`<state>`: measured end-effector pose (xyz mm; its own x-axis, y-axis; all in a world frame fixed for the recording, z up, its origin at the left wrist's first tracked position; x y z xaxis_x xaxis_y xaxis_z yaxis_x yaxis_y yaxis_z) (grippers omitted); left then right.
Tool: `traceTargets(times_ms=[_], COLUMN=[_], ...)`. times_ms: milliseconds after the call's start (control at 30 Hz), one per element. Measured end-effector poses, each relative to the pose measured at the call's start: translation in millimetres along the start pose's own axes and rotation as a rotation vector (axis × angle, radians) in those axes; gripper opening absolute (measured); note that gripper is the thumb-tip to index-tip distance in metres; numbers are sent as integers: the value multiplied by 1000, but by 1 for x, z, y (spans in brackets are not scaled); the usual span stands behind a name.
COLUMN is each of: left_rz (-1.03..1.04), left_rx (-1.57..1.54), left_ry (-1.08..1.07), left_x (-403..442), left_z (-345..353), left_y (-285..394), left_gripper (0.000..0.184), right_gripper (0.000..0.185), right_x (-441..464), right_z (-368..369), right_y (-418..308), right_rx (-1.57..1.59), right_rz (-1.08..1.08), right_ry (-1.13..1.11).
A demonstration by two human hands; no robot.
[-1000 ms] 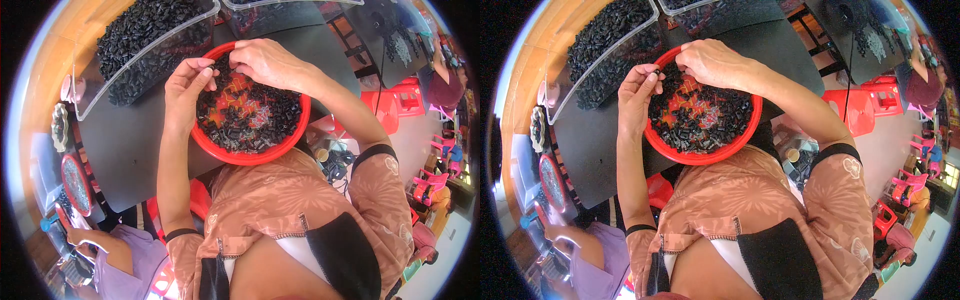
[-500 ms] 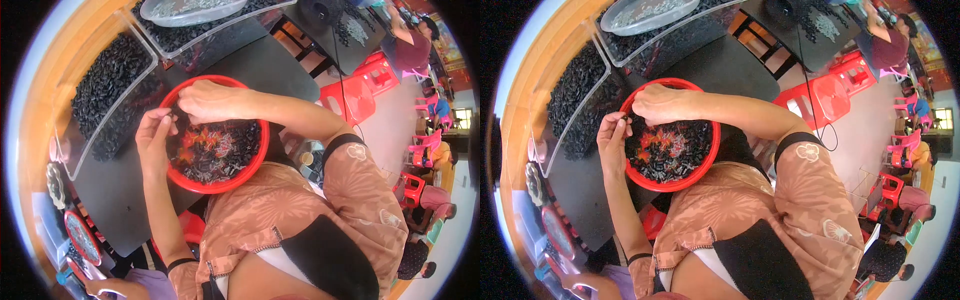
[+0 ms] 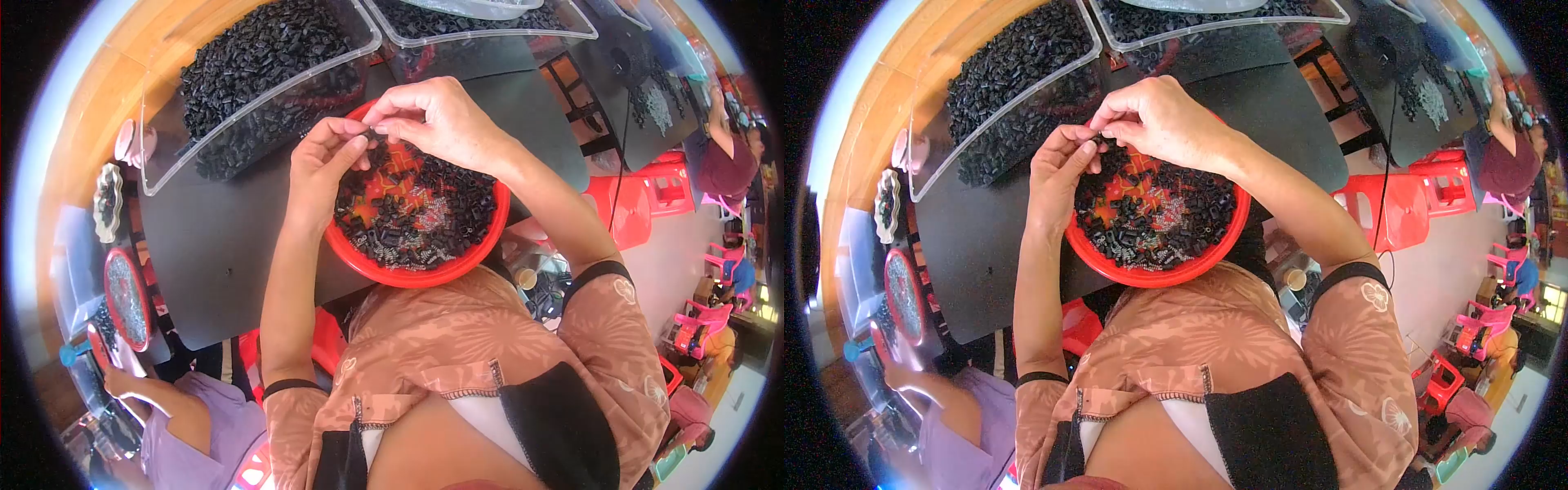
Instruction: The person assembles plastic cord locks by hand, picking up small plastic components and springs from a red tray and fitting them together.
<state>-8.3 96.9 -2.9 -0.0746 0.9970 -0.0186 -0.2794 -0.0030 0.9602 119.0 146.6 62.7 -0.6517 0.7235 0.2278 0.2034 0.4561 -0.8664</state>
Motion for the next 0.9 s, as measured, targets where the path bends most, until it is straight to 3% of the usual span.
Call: traceTargets(times_ms=[100, 400, 600, 700, 867, 900], left_rz=[15, 20, 47, 54, 38, 33], left_rx=[6, 18, 95, 35, -172, -168], left_ry=[24, 19, -16, -88, -123, -109], left_x=[0, 0, -2, -3, -2, -1], left_z=[-1, -1, 4, 7, 6, 5], left_y=[1, 0, 3, 6, 3, 2], left_gripper=[12, 10, 6, 5, 9, 9], right_gripper=[14, 26, 24, 27, 17, 16], right_x=[1, -1, 1, 1, -4, -7], right_z=[5, 6, 3, 6, 5, 4], right_y=[-8, -20, -16, -6, 7, 11], right_rx=[-27, -214, -85, 76, 213, 117], right_rz=[-141, -207, -139, 86, 53, 52], right_ry=[26, 37, 18, -106, -58, -57])
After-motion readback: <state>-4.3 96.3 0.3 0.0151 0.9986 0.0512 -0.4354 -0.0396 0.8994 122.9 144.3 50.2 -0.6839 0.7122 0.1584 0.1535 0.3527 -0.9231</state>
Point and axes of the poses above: each hand's wrist, its own x-axis towards the middle knuckle, its own z-axis out of the palm, y = z × x, the point moved 8 cm from there along x, towards the middle knuckle, and after that the axes turned 4 degrees about y, right-handed, at the moved point
